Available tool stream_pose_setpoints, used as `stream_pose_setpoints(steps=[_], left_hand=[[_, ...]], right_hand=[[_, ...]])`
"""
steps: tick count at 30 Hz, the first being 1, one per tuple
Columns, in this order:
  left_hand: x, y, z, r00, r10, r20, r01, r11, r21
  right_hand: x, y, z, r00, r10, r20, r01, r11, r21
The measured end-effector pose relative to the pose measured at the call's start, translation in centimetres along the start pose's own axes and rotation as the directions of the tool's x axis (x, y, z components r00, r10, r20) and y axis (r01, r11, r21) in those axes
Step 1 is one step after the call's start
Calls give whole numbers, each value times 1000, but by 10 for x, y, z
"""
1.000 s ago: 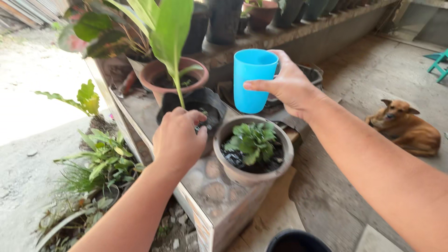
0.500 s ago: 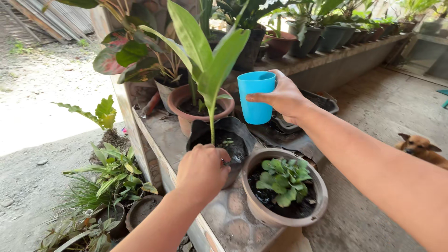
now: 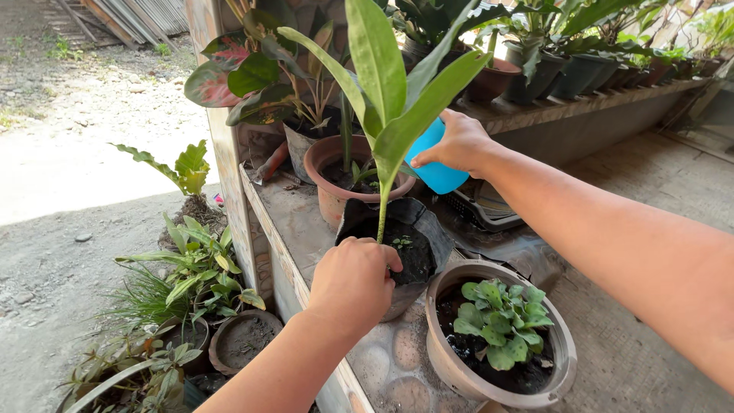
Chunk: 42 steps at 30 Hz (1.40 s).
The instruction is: The person waters several potted plants outdoors using a small cup, dipping it into a bucket of water to refill it between plants.
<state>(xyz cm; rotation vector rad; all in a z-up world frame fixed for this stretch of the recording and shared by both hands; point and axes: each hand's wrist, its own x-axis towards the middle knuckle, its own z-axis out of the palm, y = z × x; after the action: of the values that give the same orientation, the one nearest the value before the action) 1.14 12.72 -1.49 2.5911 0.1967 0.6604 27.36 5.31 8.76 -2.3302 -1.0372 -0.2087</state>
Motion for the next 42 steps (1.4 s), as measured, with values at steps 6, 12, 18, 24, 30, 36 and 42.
stream_pose_setpoints(steps=[6,12,18,24,30,36,42], left_hand=[[6,1,-4,989,-86,119,89,996,-23],[10,5,-14,960,-119,253,129,991,-22],[15,5,-17,951,-109,290,120,992,-22],[17,2,-17,946,-101,306,112,994,-17],[19,3,-18,941,-104,321,117,993,-23],[19,6,-21,933,-109,344,120,993,-11],[12,1,-15,965,-44,260,65,995,-73]], right_hand=[[9,9,5,998,-10,61,-8,953,303],[19,9,6,990,22,141,-89,867,490],[25,7,14,989,5,148,-64,916,397],[25,1,14,982,103,159,-114,992,59],[33,15,20,973,124,196,-197,888,416],[58,32,21,981,147,125,-193,752,631],[91,10,29,981,-34,190,-119,666,736]])
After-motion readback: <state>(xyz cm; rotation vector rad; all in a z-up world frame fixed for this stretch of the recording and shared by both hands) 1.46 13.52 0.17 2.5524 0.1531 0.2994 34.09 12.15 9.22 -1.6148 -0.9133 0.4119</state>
